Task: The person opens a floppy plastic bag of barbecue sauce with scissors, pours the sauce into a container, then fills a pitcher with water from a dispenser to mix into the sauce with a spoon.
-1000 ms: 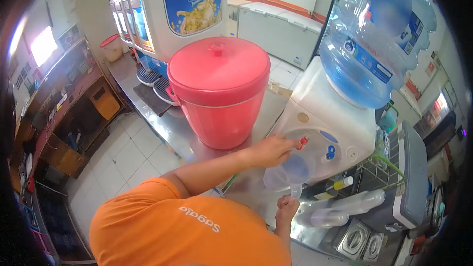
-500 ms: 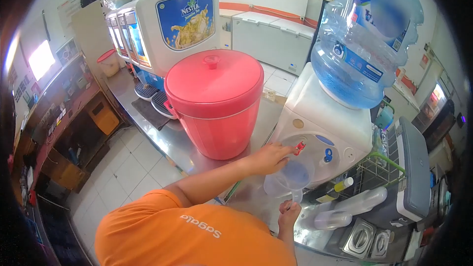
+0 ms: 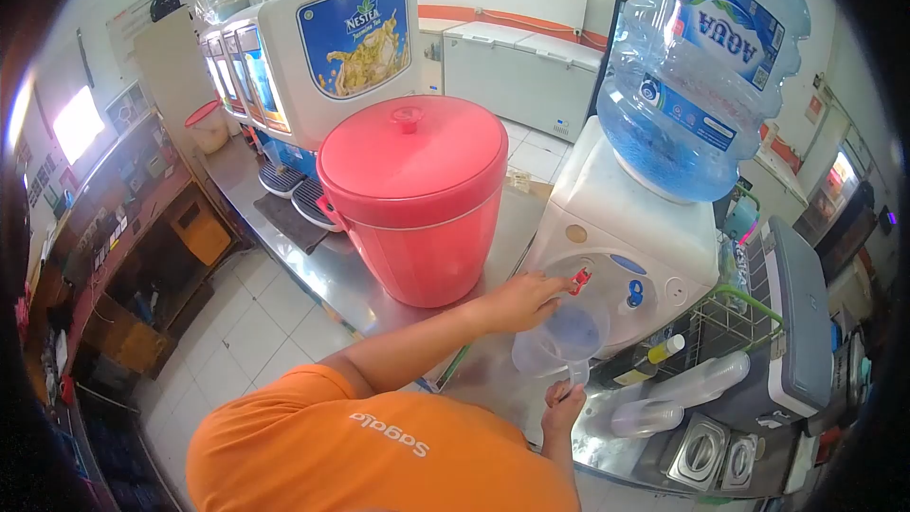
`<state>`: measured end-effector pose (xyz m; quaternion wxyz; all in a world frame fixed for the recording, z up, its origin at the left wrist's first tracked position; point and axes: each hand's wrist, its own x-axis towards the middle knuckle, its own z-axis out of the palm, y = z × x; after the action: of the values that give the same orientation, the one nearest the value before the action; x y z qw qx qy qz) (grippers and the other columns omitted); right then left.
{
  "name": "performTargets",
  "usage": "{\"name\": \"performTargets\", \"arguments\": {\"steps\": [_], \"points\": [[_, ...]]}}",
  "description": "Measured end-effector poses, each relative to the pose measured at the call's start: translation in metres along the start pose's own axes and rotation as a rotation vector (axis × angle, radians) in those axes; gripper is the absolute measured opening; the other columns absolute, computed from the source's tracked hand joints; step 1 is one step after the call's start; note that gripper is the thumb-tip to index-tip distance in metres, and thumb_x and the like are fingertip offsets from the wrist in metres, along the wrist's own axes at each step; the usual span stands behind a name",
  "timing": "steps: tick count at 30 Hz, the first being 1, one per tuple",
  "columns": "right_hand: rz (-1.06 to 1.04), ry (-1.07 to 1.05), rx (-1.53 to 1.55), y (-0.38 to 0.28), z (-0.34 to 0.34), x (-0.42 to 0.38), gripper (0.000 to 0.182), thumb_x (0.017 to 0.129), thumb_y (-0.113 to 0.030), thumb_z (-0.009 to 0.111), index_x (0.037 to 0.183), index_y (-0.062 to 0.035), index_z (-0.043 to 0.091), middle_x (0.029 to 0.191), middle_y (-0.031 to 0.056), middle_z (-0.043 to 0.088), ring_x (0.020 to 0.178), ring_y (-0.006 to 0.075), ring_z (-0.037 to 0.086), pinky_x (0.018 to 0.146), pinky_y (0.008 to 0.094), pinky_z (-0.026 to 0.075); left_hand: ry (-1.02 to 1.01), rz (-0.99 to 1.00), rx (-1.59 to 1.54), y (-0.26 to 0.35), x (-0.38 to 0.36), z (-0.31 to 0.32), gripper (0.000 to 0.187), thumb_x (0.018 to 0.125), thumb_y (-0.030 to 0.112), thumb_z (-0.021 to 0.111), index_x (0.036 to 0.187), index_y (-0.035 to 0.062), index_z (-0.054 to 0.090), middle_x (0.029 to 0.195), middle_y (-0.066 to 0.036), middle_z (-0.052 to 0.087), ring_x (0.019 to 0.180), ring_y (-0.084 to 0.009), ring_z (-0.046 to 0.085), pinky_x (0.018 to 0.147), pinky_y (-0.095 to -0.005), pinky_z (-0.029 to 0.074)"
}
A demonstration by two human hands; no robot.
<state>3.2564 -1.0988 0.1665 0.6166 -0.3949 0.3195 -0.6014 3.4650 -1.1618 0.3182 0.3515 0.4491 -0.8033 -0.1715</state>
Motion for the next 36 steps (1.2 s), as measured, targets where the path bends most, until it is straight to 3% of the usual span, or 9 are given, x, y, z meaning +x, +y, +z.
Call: {"name": "performTargets", "arguments": {"steps": [5, 18, 21, 24, 26, 32, 34, 36], "points": [[0.05, 0.064, 0.06, 0.004, -0.001, 0.001, 0.059, 0.087, -0.063, 0.037, 0.06, -0.0103, 0.037, 0.047, -0.0013, 0.029, 0.04, 0.0105, 0.025, 0.04, 0.0252, 0.019, 0.03, 0.02, -0.008, 0.0, 0.001, 0.001, 0.031, 0.082, 0.01, 0.053, 0.113, 0.0075, 0.051, 0.106, -0.014, 0.059, 0.094, -0.0341, 0.054, 0.084, -0.0436, 0.042], [0.027, 0.062, 0.046, 0.006, -0.002, 0.001, 0.061, 0.087, -0.064, 0.036, 0.058, -0.0108, 0.036, 0.047, -0.0015, 0.029, 0.039, 0.0101, 0.026, 0.041, 0.0249, 0.019, 0.043, 0.05, -0.018, -0.001, 0.003, 0.0, 0.029, 0.08, 0.009, 0.054, 0.11, 0.0078, 0.053, 0.099, -0.015, 0.061, 0.092, -0.0352, 0.057, 0.081, -0.0442, 0.043], [0.042, 0.084, 0.052, 0.015, -0.007, 0.001, 0.054, 0.09, -0.058, 0.034, 0.062, -0.0117, 0.037, 0.049, -0.0026, 0.03, 0.04, 0.008, 0.028, 0.04, 0.0239, 0.021, 0.049, 0.078, -0.117, -0.001, 0.004, 0.0, 0.028, 0.079, 0.007, 0.053, 0.108, 0.007, 0.054, 0.1, -0.015, 0.062, 0.094, -0.0354, 0.057, 0.083, -0.0437, 0.044], [0.098, 0.269, 0.096, 0.026, -0.01, 0.002, 0.045, 0.095, -0.047, 0.031, 0.068, -0.0122, 0.039, 0.051, -0.0036, 0.033, 0.043, 0.0068, 0.031, 0.041, 0.0231, 0.022, 0.054, 0.037, -0.1, -0.009, 0.006, 0.008, 0.029, 0.078, 0.005, 0.053, 0.107, 0.0063, 0.054, 0.099, -0.017, 0.061, 0.094, -0.0361, 0.057, 0.083, -0.0428, 0.044], [0.01, 0.111, -0.082, 0.017, -0.005, 0.0, 0.049, 0.094, -0.053, 0.027, 0.065, -0.0156, 0.038, 0.048, -0.0044, 0.029, 0.042, 0.0092, 0.026, 0.042, 0.0247, 0.019, 0.043, 0.013, -0.135, -0.01, 0.007, 0.01, 0.029, 0.078, 0.005, 0.053, 0.107, 0.0064, 0.055, 0.098, -0.018, 0.061, 0.094, -0.0367, 0.057, 0.083, -0.0428, 0.044], [-0.024, 0.084, -0.155, 0.015, -0.006, 0.0, 0.059, 0.092, -0.058, 0.029, 0.055, -0.0118, 0.036, 0.048, -0.0025, 0.03, 0.043, 0.0099, 0.028, 0.043, 0.0251, 0.02, -0.013, -0.075, -0.228, -0.001, 0.007, 0.004, 0.026, 0.081, 0.006, 0.052, 0.107, 0.0046, 0.055, 0.099, -0.019, 0.061, 0.091, -0.0368, 0.057, 0.081, -0.043, 0.044], [-0.024, 0.078, -0.156, 0.015, -0.001, -0.003, 0.06, 0.093, -0.056, 0.028, 0.053, -0.0109, 0.035, 0.048, -0.0023, 0.032, 0.043, 0.0098, 0.03, 0.043, 0.0249, 0.02, -0.005, 0.027, -0.126, -0.003, 0.007, 0.002, 0.032, 0.085, 0.004, 0.049, 0.117, 0.0028, 0.05, 0.109, -0.016, 0.06, 0.093, -0.032, 0.06, 0.077, -0.0355, 0.047], [-0.036, 0.124, -0.151, 0.008, 0.008, -0.003, 0.063, 0.091, -0.06, 0.028, 0.052, -0.0107, 0.034, 0.048, -0.0023, 0.031, 0.043, 0.0097, 0.029, 0.043, 0.0252, 0.02, -0.008, 0.03, -0.108, -0.008, 0.007, 0.004, 0.031, 0.085, 0.004, 0.049, 0.116, 0.0018, 0.05, 0.11, -0.016, 0.06, 0.095, -0.0328, 0.059, 0.078, -0.0355, 0.047]]}}
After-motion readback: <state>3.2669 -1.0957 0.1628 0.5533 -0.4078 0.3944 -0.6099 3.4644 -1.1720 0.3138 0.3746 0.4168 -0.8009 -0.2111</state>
